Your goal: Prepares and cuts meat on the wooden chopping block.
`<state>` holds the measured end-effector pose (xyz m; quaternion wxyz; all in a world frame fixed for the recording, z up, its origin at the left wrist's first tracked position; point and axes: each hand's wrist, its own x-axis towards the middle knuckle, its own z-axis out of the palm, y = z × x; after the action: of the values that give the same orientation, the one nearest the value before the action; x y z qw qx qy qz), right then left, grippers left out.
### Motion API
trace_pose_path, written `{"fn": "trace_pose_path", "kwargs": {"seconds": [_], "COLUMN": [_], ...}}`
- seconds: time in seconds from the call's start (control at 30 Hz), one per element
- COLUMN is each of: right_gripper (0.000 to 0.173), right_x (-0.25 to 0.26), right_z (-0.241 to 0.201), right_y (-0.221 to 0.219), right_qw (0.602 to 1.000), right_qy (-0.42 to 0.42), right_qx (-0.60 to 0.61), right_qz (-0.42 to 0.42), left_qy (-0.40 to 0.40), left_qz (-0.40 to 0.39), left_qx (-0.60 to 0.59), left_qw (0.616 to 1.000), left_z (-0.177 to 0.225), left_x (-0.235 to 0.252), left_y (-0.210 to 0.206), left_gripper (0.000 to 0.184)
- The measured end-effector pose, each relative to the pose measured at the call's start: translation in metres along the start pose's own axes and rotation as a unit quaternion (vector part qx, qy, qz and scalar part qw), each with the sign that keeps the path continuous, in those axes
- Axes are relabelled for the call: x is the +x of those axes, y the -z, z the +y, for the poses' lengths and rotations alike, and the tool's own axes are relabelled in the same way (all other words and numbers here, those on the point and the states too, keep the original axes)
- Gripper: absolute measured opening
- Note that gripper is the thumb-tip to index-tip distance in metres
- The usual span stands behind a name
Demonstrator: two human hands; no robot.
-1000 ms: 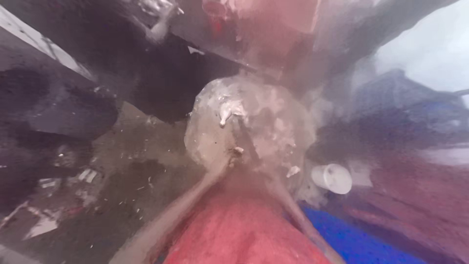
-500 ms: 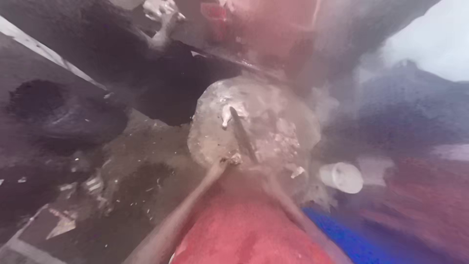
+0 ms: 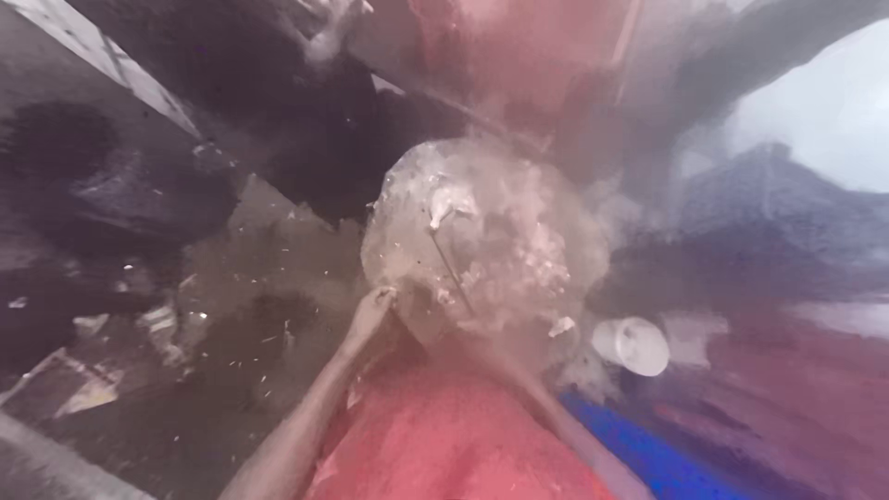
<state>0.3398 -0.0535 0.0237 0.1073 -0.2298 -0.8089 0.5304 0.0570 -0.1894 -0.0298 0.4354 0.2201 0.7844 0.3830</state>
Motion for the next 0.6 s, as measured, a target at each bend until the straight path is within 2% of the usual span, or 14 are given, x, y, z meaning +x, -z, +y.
{"fn": "trace_pose_path", "kwargs": {"seconds": [0.13,0.23,0.3,0.4,0.5,0.6], "right_gripper": [0.041,0.041,0.040,0.037,0.037,0.045], "right_x": [0.001,-0.008,-0.012,-0.017,-0.032,-0.051], "right_z": [0.027,0.008,-0.003,0.016,0.035,0.043], "right_y": [0.000,-0.006,-0.007,-0.008,-0.004,0.003], "right_qw": [0.997,0.995,0.992,0.981,0.978,0.948], "right_qy": [-0.052,-0.057,-0.038,-0.059,-0.125,-0.216], "right_qx": [0.021,-0.015,0.050,0.112,0.151,0.214], "right_qz": [-0.057,-0.078,-0.110,-0.148,-0.070,0.096], "left_qy": [-0.012,-0.009,-0.015,-0.025,-0.047,-0.074], "left_qz": [0.005,0.020,0.030,0.048,0.059,0.035], "left_qx": [-0.003,-0.012,-0.029,-0.055,-0.065,-0.060], "left_qw": [1.000,1.000,0.999,0.997,0.995,0.995], "left_z": [0.002,0.005,0.008,0.018,0.033,0.055], "left_x": [0.005,0.004,0.012,0.027,0.043,0.061], "left_y": [0.006,0.017,0.025,0.029,0.029,0.024], "left_gripper": [0.032,0.032,0.032,0.033,0.033,0.031]}}
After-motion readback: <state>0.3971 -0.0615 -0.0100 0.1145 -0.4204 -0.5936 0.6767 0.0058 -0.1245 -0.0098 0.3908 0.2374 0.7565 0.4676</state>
